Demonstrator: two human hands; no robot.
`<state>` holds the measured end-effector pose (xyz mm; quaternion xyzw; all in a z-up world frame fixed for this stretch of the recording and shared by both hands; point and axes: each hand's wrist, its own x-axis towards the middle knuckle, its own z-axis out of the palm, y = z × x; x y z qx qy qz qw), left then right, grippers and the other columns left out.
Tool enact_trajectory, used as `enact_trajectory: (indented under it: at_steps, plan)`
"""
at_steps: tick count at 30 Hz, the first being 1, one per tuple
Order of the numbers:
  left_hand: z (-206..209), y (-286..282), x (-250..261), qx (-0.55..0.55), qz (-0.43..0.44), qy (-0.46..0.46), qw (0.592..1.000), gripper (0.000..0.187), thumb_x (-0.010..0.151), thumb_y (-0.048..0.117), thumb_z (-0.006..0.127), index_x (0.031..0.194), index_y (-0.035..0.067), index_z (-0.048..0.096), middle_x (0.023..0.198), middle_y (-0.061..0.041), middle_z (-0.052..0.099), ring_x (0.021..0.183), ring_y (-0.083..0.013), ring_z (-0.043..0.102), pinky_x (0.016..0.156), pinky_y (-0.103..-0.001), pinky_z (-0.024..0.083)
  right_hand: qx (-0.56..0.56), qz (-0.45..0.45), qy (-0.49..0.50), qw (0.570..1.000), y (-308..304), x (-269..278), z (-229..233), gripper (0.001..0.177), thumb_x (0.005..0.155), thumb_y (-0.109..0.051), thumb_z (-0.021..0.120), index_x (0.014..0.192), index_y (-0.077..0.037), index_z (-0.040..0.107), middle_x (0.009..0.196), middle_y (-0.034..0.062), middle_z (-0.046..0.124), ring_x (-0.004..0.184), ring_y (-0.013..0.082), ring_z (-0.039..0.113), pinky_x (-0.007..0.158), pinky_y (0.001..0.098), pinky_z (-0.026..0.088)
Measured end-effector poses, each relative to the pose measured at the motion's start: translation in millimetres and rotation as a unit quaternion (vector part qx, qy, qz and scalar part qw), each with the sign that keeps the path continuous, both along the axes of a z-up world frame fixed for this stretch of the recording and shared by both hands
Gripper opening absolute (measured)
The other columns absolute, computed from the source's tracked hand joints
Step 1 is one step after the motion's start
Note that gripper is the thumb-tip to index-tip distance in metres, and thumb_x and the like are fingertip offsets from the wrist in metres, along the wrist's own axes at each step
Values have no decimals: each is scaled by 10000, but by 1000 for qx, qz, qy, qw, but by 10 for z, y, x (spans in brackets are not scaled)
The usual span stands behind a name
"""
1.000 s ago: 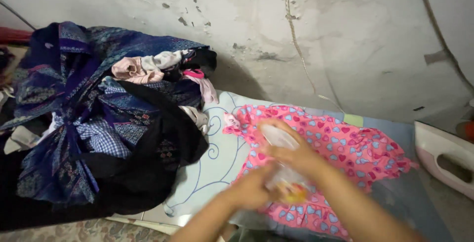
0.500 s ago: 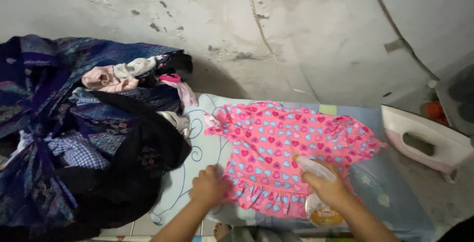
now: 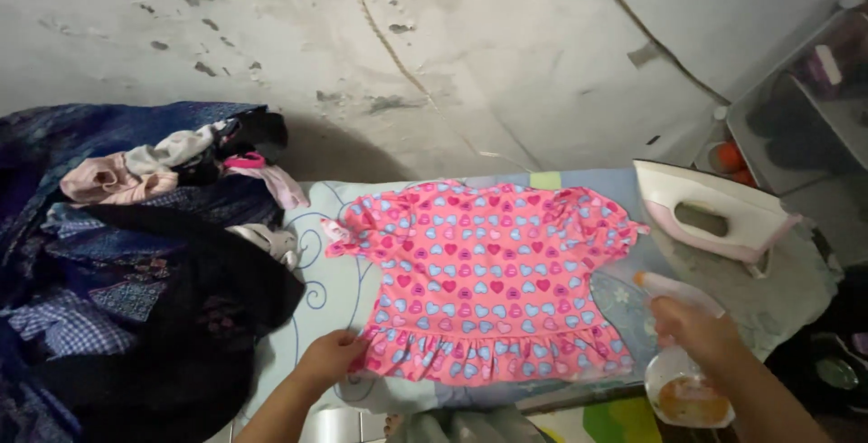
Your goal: The recorder irons a pink patterned blouse and a brown patterned garment, using a spray bottle for moisture, and then folds them.
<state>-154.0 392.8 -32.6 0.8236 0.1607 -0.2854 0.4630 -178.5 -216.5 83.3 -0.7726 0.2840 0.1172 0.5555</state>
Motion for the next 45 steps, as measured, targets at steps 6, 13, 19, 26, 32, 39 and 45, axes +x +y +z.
enact_trajectory:
  at_steps: [6, 13, 19, 26, 32, 39, 45]
  plan:
    - [1147, -531, 28, 93, 30, -138, 986, 389, 819, 296, 782, 1144, 107, 680, 992, -98, 719, 847, -230, 704, 727, -366, 574, 4, 123, 25, 992, 529, 192, 246, 420, 819, -226, 714, 1221, -110, 754, 1005, 17, 757, 802, 141, 639, 649, 316, 501]
    - [1794, -1446, -118, -305, -91, -70, 945, 779, 810, 146, 814, 1466, 154, 395, 1400, -58, 533, 1251, -186, 570, 944, -401, 581, 179, 247, -97, 947, 2638, 855, 955, 491, 861, -264, 748, 1333, -147, 676, 1287, -56, 731, 1166, 86, 664, 976, 294, 518]
    - [1339, -978, 20, -385, 93, -156, 905, 703, 867, 225, 744, 1459, 67, 399, 1270, -134, 667, 1117, -248, 716, 946, -404, 610, 157, 417, -190, 875, 3245, 1100, 1180, 768, 769, -257, 839, 1440, -167, 477, 1343, 31, 605, 1217, 156, 593, 1029, 354, 479]
    - [770, 233, 151, -135, 343, -81, 926, 683, 860, 379, 722, 1419, 154, 402, 1218, -152, 633, 961, -278, 669, 702, -483, 591, -358, 93, -302, 879, 432, 1380, -133, 285, 838, -202, 767, 1106, -102, 770, 1072, 144, 691, 965, 335, 676, 884, 476, 541]
    - [680, 231, 229, -50, 424, -37, 904, 836, 791, 416, 752, 1470, 203, 314, 1300, -113, 557, 1038, -289, 628, 763, -562, 559, -594, 124, -240, 758, -1085, 1097, -802, 378, 857, -187, 730, 1187, -5, 695, 1068, 230, 681, 1047, 414, 631, 961, 517, 499]
    - [654, -233, 56, 303, 420, -248, 819, 957, 704, 400, 888, 1440, 38, 396, 1325, -262, 489, 1171, -423, 518, 974, -528, 469, -605, 244, -118, 748, -1602, 1532, -740, 638, 751, -197, 789, 1356, -69, 632, 1159, 207, 695, 1068, 393, 656, 966, 487, 519]
    - [1014, -493, -15, 417, 277, -362, 786, 615, 752, 321, 813, 1247, 50, 570, 1220, -201, 609, 1172, -423, 554, 994, -544, 444, -528, 338, -100, 772, -1538, 2064, -158, 604, 744, -241, 781, 1327, -154, 646, 1152, 172, 710, 1056, 364, 680, 940, 479, 534]
